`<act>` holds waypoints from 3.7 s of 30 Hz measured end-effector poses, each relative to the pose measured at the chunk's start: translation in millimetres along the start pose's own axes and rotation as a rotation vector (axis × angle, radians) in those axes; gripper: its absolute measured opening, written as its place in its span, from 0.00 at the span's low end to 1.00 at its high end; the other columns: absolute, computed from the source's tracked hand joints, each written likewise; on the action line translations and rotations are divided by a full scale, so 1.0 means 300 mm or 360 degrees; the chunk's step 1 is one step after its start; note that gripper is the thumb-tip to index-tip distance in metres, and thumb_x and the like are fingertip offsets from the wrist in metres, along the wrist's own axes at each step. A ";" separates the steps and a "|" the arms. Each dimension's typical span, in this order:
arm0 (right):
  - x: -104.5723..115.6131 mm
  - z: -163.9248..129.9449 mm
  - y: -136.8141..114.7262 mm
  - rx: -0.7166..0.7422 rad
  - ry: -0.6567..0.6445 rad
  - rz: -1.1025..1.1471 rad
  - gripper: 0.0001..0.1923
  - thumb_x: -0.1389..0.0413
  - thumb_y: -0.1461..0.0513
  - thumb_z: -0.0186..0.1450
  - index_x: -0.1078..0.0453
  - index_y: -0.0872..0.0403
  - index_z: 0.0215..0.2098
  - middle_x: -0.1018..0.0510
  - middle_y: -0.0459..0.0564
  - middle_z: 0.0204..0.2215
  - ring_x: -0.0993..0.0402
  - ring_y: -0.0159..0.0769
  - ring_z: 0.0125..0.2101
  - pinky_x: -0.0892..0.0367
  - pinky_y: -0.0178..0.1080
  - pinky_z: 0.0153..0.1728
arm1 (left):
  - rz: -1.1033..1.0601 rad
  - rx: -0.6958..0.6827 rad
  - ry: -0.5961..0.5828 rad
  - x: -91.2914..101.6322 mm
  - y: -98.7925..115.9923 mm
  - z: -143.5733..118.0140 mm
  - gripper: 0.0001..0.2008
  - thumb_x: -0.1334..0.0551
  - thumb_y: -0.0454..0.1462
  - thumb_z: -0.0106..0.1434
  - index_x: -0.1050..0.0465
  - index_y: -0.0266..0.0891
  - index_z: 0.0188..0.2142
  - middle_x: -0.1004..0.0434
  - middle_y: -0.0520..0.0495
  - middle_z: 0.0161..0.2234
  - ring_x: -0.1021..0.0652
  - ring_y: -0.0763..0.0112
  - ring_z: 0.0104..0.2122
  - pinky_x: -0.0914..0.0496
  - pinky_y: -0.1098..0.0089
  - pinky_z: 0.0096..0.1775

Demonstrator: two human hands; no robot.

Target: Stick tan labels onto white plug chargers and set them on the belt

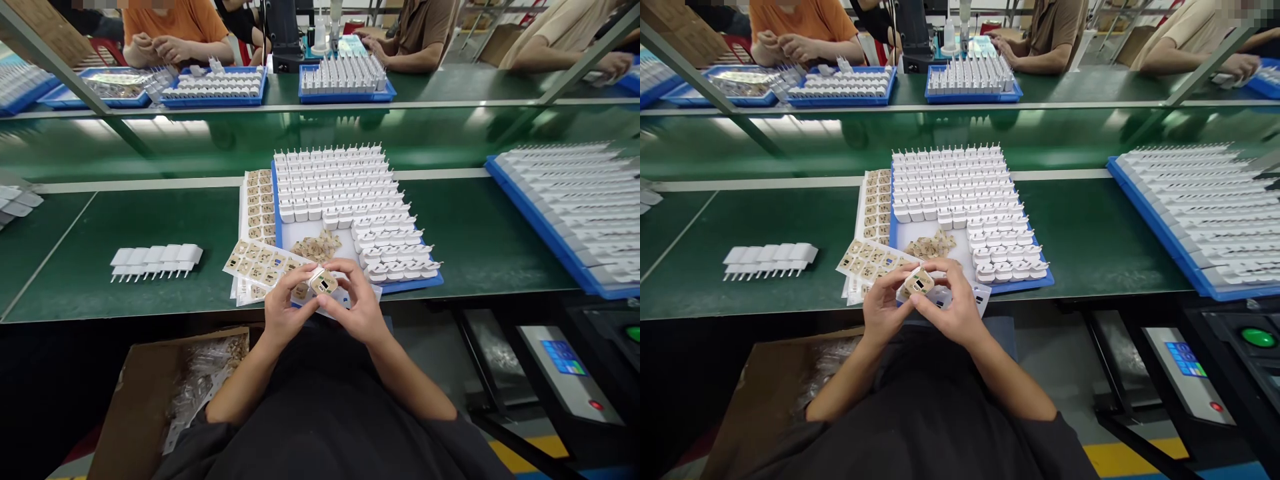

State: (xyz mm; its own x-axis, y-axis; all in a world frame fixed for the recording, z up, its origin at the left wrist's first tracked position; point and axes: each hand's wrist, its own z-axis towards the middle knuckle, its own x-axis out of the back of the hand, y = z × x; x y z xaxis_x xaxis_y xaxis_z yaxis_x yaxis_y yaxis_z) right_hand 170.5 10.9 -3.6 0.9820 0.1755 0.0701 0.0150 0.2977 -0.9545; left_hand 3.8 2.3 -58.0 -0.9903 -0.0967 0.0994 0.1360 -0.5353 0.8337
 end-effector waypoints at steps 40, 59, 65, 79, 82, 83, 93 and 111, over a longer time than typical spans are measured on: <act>0.053 0.069 -0.030 0.0164 -0.0129 -0.0206 0.04 0.42 0.59 0.70 0.24 0.48 0.41 0.19 0.50 0.39 0.23 0.41 0.44 0.27 0.45 0.46 | 0.0001 -0.0117 -0.0101 0.019 -0.003 -0.021 0.23 0.28 0.33 0.60 0.29 0.44 0.54 0.20 0.38 0.54 0.20 0.54 0.55 0.23 0.52 0.55; -0.002 0.141 0.119 0.0462 -0.0044 -0.1137 0.14 0.50 0.61 0.73 0.27 0.50 0.53 0.20 0.58 0.47 0.23 0.50 0.49 0.27 0.53 0.50 | 0.1493 0.0477 0.0571 0.480 -0.094 0.070 0.19 0.36 0.45 0.63 0.24 0.37 0.49 0.20 0.38 0.44 0.23 0.52 0.46 0.30 0.54 0.49; -0.024 0.053 0.090 0.0544 -0.0478 -0.1111 0.10 0.47 0.65 0.72 0.25 0.49 0.47 0.18 0.53 0.43 0.22 0.47 0.45 0.27 0.52 0.47 | 0.2148 0.0516 0.0423 0.620 -0.193 0.129 0.19 0.38 0.47 0.63 0.21 0.38 0.46 0.21 0.34 0.46 0.30 0.41 0.54 0.40 0.47 0.54; 0.056 -0.072 0.078 0.0406 -0.0605 -0.1158 0.12 0.46 0.67 0.71 0.25 0.48 0.49 0.18 0.53 0.43 0.23 0.47 0.46 0.28 0.52 0.47 | 0.2033 0.0590 0.0519 0.744 -0.269 0.162 0.18 0.37 0.45 0.64 0.24 0.35 0.48 0.28 0.35 0.48 0.31 0.43 0.53 0.37 0.46 0.54; 0.050 -0.067 0.083 0.0377 -0.0563 -0.1192 0.10 0.45 0.65 0.71 0.25 0.49 0.48 0.18 0.53 0.41 0.24 0.47 0.44 0.30 0.50 0.44 | 0.1973 0.0579 0.0527 0.815 -0.278 0.169 0.19 0.36 0.47 0.64 0.24 0.34 0.45 0.29 0.39 0.46 0.32 0.50 0.50 0.35 0.50 0.57; 0.043 -0.063 0.086 0.0368 -0.0538 -0.1232 0.09 0.46 0.65 0.72 0.25 0.50 0.47 0.18 0.53 0.40 0.24 0.47 0.43 0.30 0.49 0.43 | 0.1971 0.0582 0.0534 0.837 -0.280 0.172 0.19 0.36 0.48 0.65 0.24 0.34 0.45 0.29 0.40 0.45 0.32 0.52 0.49 0.35 0.51 0.57; -0.011 -0.018 0.113 0.0366 -0.0539 -0.1460 0.09 0.43 0.60 0.72 0.24 0.53 0.47 0.20 0.54 0.37 0.27 0.46 0.38 0.35 0.47 0.38 | 0.1539 0.0143 0.0168 0.594 -0.125 0.171 0.16 0.39 0.45 0.69 0.23 0.38 0.49 0.20 0.41 0.47 0.24 0.54 0.50 0.31 0.53 0.55; 0.026 -0.008 0.093 0.0314 -0.0431 -0.0807 0.05 0.45 0.65 0.72 0.29 0.51 0.38 0.23 0.50 0.35 0.26 0.41 0.38 0.33 0.42 0.41 | 0.1013 -0.0076 -0.0886 0.191 -0.058 0.045 0.14 0.39 0.43 0.72 0.23 0.47 0.54 0.22 0.46 0.58 0.29 0.57 0.63 0.44 0.49 0.68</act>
State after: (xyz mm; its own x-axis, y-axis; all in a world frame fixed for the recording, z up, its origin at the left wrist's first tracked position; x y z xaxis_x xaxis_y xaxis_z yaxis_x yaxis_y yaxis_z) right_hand 179.1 18.3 -30.3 0.7784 0.1909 0.5980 0.4078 0.5706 -0.7129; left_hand -55.7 17.3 -59.5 -0.5918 0.0289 0.8056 0.6611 -0.5545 0.5055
